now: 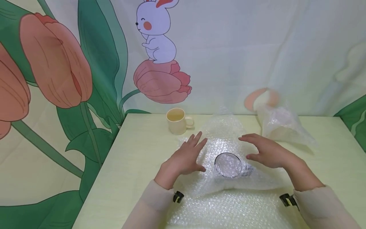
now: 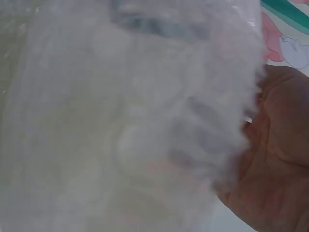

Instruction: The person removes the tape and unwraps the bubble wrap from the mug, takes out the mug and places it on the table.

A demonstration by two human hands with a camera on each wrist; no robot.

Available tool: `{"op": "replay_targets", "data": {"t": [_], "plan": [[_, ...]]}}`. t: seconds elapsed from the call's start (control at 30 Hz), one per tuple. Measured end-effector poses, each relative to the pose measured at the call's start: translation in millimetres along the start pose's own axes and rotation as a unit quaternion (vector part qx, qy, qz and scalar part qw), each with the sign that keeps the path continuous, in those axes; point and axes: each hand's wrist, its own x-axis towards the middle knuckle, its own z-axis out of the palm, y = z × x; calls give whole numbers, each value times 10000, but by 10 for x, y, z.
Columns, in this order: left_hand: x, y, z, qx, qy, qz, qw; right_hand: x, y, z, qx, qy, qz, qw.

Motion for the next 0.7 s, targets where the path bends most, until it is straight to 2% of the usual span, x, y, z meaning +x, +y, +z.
{"op": "replay_targets", "data": {"t": [0.2,0.37,0.53,0.7], "plan": [[70,-68,93,83,-318,-157,9993,77,111,74,111,-652,-150,9977],[109,-86,165,109,-504,-292,9982,112,186,125,301,-1150,-36,9929],[131,-114,236,139,-663,-514,9964,157,261,198,151,-1337,6,9909],[133,-150,285,153,-653,-641,9957,189,320,255,-13,-1359,-90,9907]]}}
